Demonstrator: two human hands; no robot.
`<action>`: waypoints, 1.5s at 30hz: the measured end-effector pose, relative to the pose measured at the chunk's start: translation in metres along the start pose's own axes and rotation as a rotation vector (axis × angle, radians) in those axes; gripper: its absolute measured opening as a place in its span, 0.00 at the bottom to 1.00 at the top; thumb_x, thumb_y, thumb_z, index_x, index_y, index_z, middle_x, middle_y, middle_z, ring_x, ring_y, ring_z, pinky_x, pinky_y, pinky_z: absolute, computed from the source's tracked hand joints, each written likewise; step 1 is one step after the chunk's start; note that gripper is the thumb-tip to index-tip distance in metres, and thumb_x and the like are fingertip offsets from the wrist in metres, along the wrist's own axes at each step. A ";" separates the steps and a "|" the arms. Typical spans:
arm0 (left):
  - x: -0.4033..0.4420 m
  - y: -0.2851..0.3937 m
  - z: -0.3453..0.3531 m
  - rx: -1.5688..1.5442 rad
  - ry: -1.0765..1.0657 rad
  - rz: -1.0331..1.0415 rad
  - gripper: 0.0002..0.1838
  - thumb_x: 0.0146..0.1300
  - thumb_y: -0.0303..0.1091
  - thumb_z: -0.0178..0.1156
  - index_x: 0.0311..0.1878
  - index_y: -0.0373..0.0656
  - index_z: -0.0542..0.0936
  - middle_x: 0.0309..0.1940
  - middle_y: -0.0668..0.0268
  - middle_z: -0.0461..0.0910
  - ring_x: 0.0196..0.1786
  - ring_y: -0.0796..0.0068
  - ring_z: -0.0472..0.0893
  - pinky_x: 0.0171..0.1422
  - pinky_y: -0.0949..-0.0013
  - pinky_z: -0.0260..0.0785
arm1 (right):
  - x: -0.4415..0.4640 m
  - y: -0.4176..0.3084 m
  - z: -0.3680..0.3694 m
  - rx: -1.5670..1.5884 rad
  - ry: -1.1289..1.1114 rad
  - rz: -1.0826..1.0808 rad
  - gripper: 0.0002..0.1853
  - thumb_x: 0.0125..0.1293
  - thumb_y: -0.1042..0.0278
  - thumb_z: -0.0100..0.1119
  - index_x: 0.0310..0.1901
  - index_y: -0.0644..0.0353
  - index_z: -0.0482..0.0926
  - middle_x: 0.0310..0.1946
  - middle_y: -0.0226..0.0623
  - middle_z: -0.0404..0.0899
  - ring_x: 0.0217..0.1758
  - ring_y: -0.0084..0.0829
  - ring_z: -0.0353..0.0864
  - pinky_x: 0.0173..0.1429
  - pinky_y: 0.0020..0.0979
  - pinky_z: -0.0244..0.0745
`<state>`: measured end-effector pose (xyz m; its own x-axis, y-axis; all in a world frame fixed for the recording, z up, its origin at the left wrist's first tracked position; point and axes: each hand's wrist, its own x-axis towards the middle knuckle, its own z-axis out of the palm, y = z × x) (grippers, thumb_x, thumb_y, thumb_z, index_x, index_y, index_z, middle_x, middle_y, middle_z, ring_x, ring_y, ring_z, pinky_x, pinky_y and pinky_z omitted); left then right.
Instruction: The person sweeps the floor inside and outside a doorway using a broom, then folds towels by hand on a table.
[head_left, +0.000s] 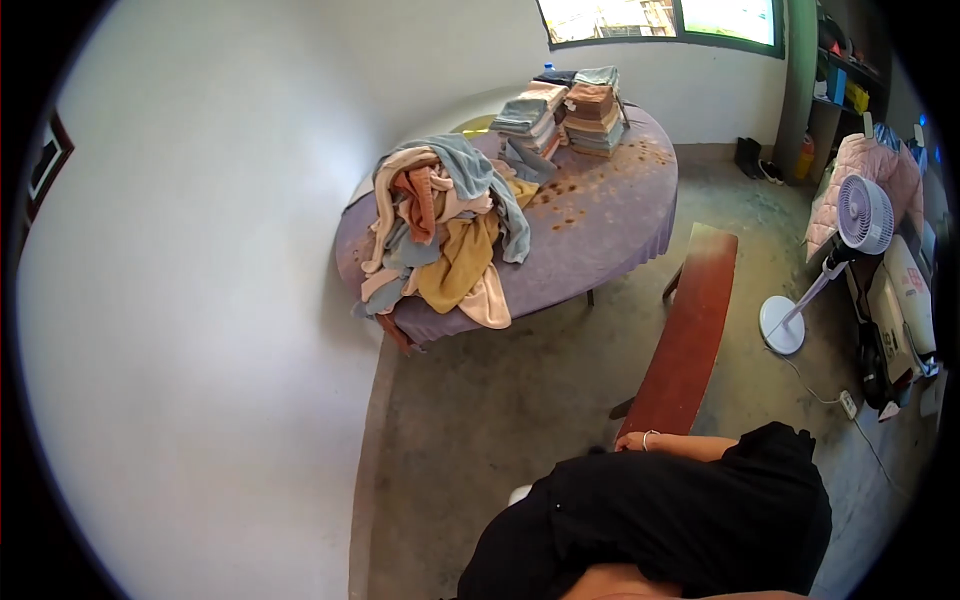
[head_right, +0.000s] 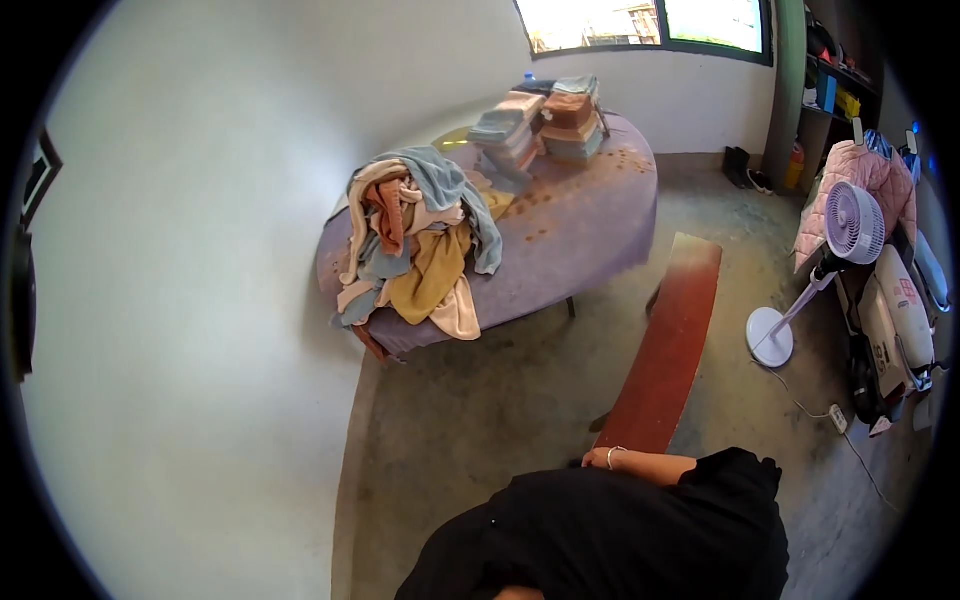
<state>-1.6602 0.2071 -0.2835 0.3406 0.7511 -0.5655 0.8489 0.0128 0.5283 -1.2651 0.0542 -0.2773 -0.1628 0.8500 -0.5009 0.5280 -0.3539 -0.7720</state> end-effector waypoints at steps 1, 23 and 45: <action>0.004 0.008 -0.002 0.013 0.000 0.005 0.15 0.62 0.45 0.44 0.35 0.42 0.72 0.32 0.51 0.76 0.40 0.56 0.77 0.44 0.58 0.66 | -0.007 0.000 -0.004 -0.094 0.065 -0.057 0.17 0.57 0.59 0.50 0.44 0.60 0.75 0.41 0.45 0.78 0.46 0.42 0.76 0.49 0.36 0.69; 0.130 0.284 -0.147 0.386 -0.447 0.410 0.16 0.62 0.47 0.47 0.38 0.43 0.72 0.29 0.57 0.76 0.34 0.67 0.76 0.40 0.68 0.66 | -0.008 -0.006 -0.020 0.669 0.683 0.601 0.18 0.60 0.53 0.47 0.40 0.61 0.77 0.41 0.45 0.78 0.46 0.41 0.77 0.51 0.34 0.69; 0.275 0.368 -0.170 0.026 -0.636 0.106 0.11 0.62 0.37 0.52 0.33 0.37 0.74 0.22 0.70 0.72 0.26 0.85 0.68 0.30 0.77 0.63 | -0.032 -0.029 -0.184 1.321 0.355 0.612 0.15 0.65 0.55 0.49 0.44 0.56 0.78 0.42 0.30 0.77 0.45 0.22 0.71 0.47 0.27 0.69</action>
<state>-1.3233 0.5306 -0.1369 0.5897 0.2096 -0.7800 0.8041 -0.0617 0.5913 -1.1212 0.1090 -0.1670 0.1067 0.4233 -0.8997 -0.7074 -0.6036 -0.3678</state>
